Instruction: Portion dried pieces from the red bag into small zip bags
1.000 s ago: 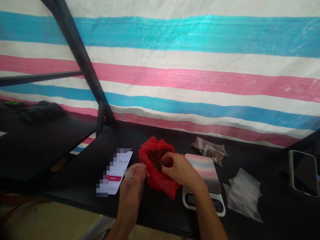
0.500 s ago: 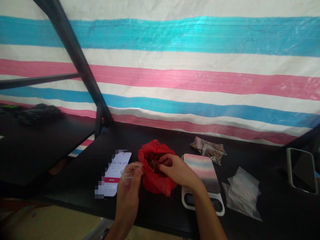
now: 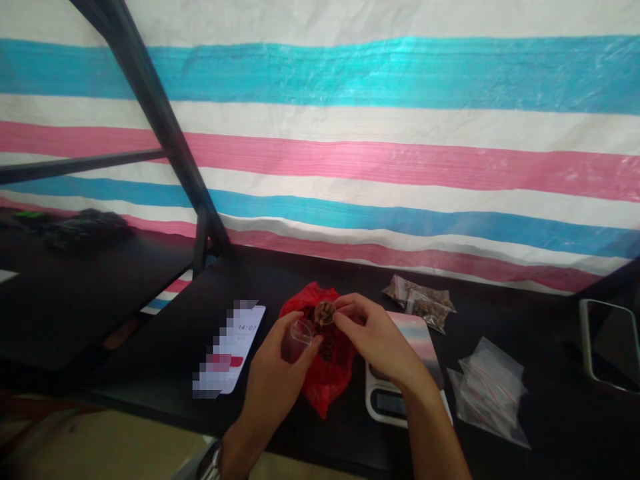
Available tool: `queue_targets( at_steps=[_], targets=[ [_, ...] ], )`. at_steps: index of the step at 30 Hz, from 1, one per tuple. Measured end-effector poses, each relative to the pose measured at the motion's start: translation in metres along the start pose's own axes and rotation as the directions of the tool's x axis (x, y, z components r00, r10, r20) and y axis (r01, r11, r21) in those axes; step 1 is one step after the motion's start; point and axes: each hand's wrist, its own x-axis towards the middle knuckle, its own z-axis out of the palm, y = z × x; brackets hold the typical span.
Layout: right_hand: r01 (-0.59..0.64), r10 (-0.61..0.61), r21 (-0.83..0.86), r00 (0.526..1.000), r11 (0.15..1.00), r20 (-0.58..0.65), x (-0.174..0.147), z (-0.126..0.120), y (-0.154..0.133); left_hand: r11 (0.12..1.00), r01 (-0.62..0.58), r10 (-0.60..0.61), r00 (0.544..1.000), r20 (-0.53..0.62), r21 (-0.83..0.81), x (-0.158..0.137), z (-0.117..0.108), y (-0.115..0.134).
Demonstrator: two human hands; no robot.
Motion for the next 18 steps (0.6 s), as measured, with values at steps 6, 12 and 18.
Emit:
queue_targets(
  at_steps=[6,12,18],
  targets=[
    [0.143,-0.160,-0.207,0.985,0.968,-0.065,-0.006,0.015,-0.009,1.000,0.004,-0.003,1.000,0.016,-0.029,0.000,0.004,0.000],
    [0.310,-0.358,-0.499,0.934,0.809,-0.001,-0.016,0.026,-0.018,0.989,0.024,-0.020,1.000,0.024,-0.146,0.000,0.007,-0.005],
    [0.413,-0.470,-0.480,0.883,0.774,0.000,-0.022,0.020,-0.025,0.981,0.020,-0.017,1.000,0.016,-0.192,0.001,0.007,0.002]
  ],
)
